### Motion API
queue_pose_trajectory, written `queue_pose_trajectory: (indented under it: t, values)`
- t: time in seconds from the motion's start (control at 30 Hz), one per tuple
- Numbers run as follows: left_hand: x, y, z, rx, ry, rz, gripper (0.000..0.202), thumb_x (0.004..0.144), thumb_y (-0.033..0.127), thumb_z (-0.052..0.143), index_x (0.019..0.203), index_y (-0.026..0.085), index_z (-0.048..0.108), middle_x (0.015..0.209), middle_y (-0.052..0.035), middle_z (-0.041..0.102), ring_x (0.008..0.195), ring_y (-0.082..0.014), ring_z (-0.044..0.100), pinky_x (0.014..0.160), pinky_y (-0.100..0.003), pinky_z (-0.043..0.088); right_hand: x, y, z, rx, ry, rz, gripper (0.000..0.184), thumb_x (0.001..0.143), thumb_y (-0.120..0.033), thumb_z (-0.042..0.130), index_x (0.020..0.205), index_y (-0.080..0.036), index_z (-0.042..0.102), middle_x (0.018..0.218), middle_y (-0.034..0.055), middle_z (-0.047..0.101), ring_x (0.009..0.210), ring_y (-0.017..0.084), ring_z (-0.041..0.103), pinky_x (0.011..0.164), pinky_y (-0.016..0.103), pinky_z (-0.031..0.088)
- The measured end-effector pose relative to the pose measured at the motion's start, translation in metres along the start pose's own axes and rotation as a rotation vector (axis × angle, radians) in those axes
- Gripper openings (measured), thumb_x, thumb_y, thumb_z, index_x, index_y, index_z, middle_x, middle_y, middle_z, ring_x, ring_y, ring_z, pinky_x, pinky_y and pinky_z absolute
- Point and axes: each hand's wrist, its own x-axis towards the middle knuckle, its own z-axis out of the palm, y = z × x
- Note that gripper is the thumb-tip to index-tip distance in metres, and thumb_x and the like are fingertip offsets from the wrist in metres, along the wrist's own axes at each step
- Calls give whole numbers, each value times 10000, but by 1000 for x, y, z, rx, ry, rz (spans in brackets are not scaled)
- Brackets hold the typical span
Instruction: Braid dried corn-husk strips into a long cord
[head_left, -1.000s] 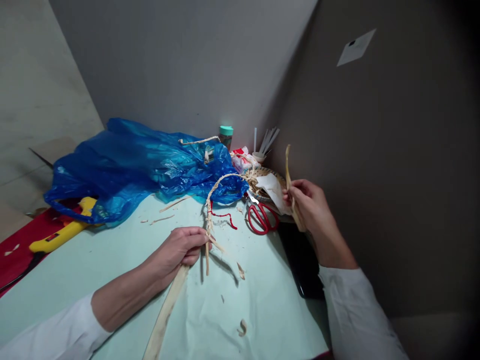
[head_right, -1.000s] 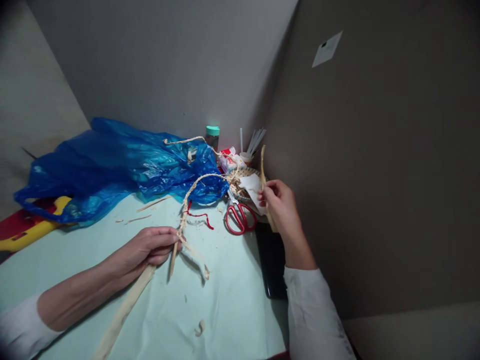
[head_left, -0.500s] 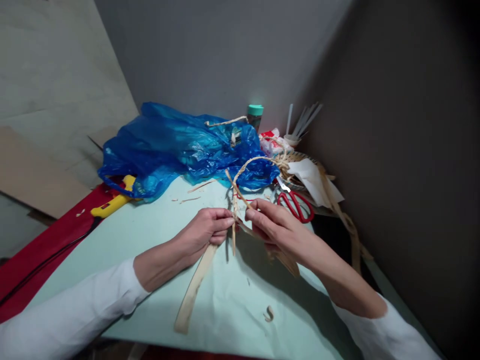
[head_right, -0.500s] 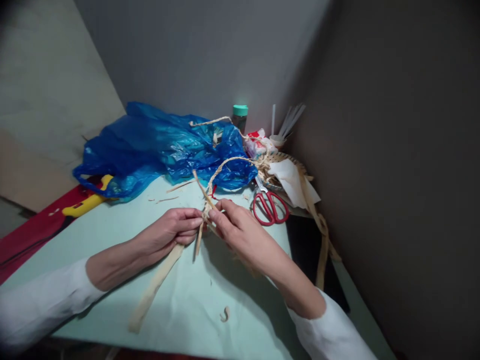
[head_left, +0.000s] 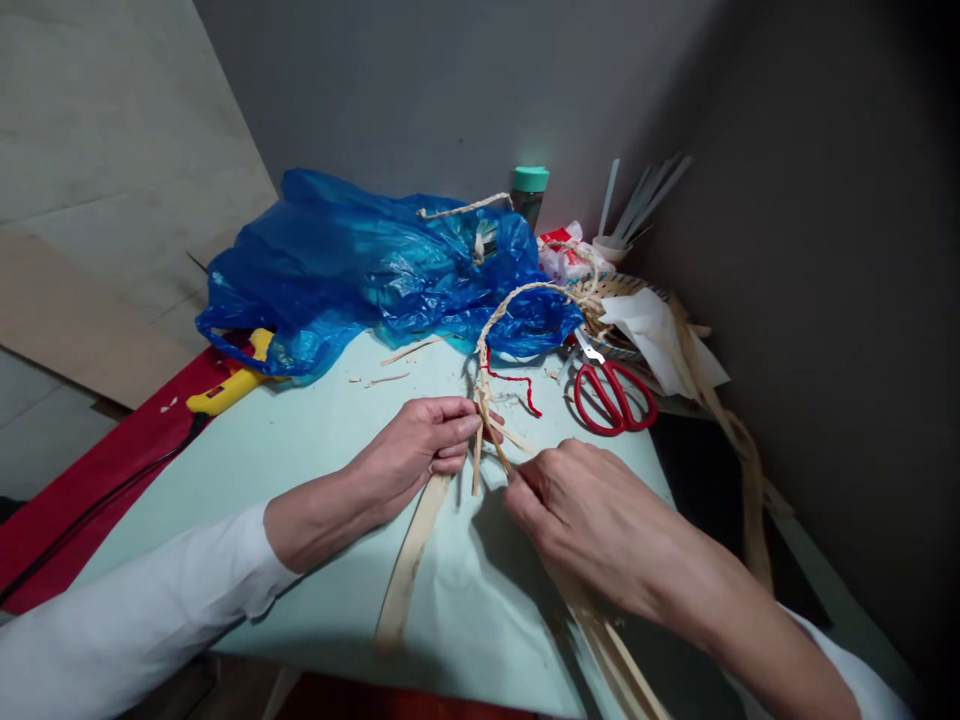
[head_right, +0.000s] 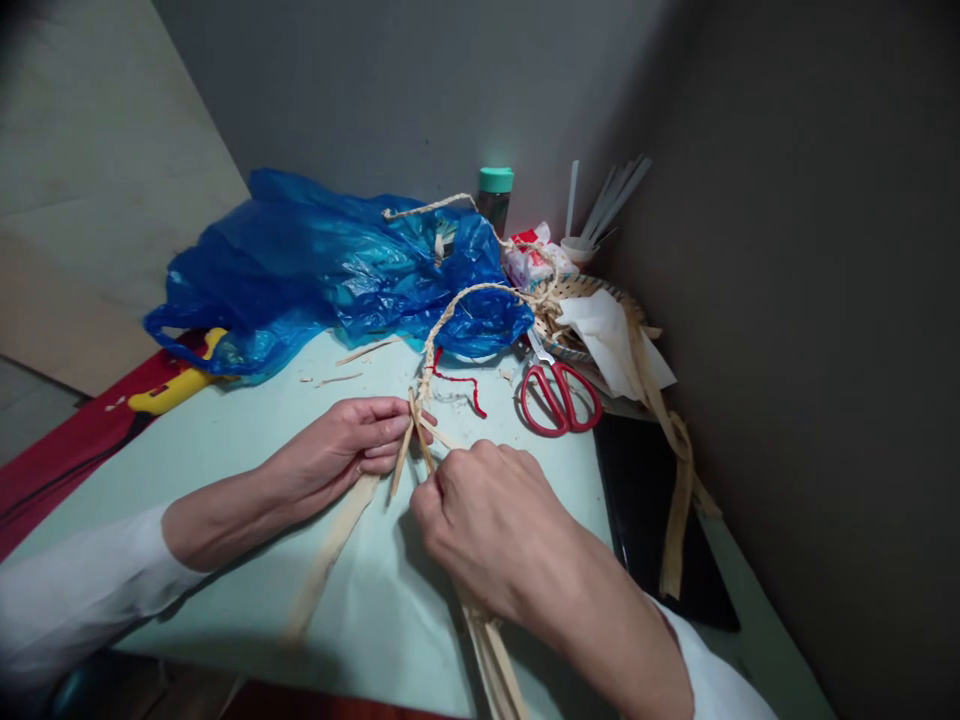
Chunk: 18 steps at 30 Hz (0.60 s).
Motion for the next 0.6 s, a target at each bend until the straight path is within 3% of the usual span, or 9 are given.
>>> queue_pose_trajectory:
  t: [0.1, 0.2, 0.33, 0.47, 0.6]
  values:
    - [0, -1, 0, 22, -11, 18, 153, 823, 226, 636, 844, 78, 667, 803, -48, 572, 513, -13, 241, 456, -191, 156, 0, -3, -4, -103, -92, -71, 283, 868, -163, 394, 678, -178, 604, 642, 98, 611, 527, 172, 447, 516, 337, 120]
    - [0, -1, 0, 20, -20, 23, 156, 830, 227, 629, 859, 80, 673, 892, -83, 617, 516, -12, 264, 460, -194, 167, 2, -5, -7, -98, -110, -31, 306, 881, -187, 363, 708, -170, 616, 670, 110, 621, 545, 179, 460, 519, 340, 129]
    - [1, -1, 1, -6, 14, -4, 134, 793, 204, 668, 811, 71, 662, 808, -63, 610, 496, -4, 264, 451, -190, 158, 3, -7, -3, 10, -73, 36, 349, 898, -249, 351, 630, -175, 562, 604, 87, 586, 509, 151, 420, 531, 330, 161]
    - [2, -1, 0, -30, 48, -36, 143, 752, 198, 706, 761, 71, 640, 706, -28, 567, 475, 2, 265, 436, -186, 129, -1, -4, 1, 117, -39, -26, 373, 900, -255, 380, 556, -176, 500, 537, 46, 547, 474, 116, 367, 531, 314, 186]
    - [1, 0, -1, -34, 54, -29, 153, 735, 190, 719, 720, 74, 621, 647, 6, 507, 466, 5, 249, 432, -186, 114, -6, 11, -9, 249, 28, -7, 510, 950, -468, 352, 567, -180, 526, 499, 19, 514, 436, 103, 359, 494, 282, 222]
